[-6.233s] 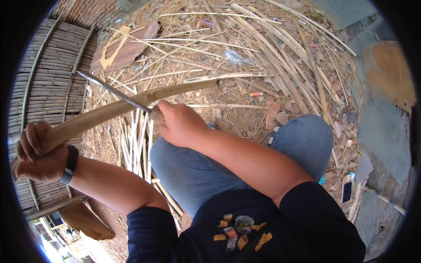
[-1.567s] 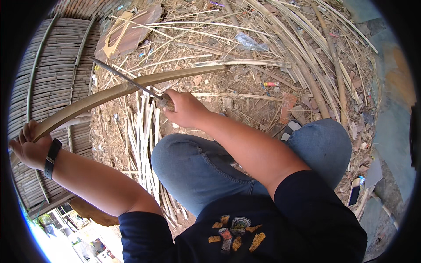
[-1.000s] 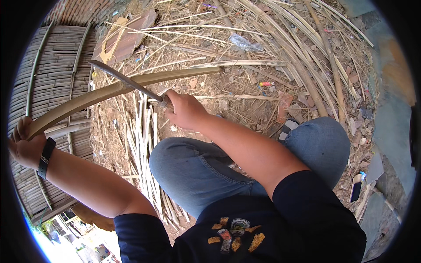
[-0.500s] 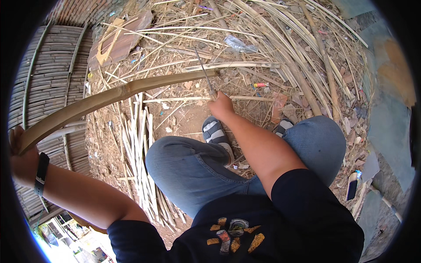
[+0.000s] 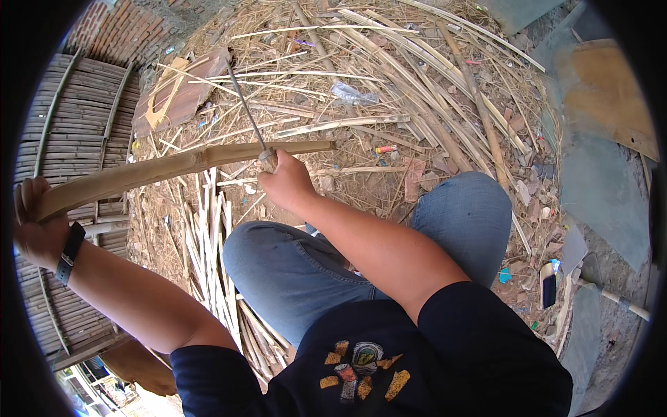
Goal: The person sits on the ground and uses a knife to shave and shape a long bamboo stick. They hold the stick with one hand and use the knife to remove thin strips of wood, occasionally using a wooden mallet to tap the knife for deeper cuts.
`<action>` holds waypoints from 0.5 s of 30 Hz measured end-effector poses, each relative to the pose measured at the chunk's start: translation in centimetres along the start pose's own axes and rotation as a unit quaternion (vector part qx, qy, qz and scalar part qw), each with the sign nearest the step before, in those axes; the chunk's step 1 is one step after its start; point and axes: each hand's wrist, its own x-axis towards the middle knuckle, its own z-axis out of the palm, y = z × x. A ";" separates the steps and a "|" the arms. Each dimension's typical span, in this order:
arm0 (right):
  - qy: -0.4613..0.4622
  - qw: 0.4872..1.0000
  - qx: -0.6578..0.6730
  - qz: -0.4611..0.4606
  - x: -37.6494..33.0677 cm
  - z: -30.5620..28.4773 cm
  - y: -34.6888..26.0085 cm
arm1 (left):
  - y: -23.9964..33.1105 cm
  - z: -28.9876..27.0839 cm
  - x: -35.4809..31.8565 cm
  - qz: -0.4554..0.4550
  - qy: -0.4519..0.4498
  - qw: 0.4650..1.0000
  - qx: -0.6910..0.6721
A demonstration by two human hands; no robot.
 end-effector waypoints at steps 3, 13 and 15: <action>-0.021 0.996 -0.015 -0.081 -2.1 0.0 -0.8 | 0.2 -2.4 2.0 -0.029 -0.114 0.985 -0.123; -0.019 0.987 -0.158 -0.030 0.4 -1.6 9.6 | -1.8 -3.6 1.2 -0.091 -0.101 0.968 -0.211; -0.061 0.991 -0.117 -0.031 -0.1 -0.8 6.7 | -1.4 -5.3 1.4 -0.075 -0.087 0.975 -0.191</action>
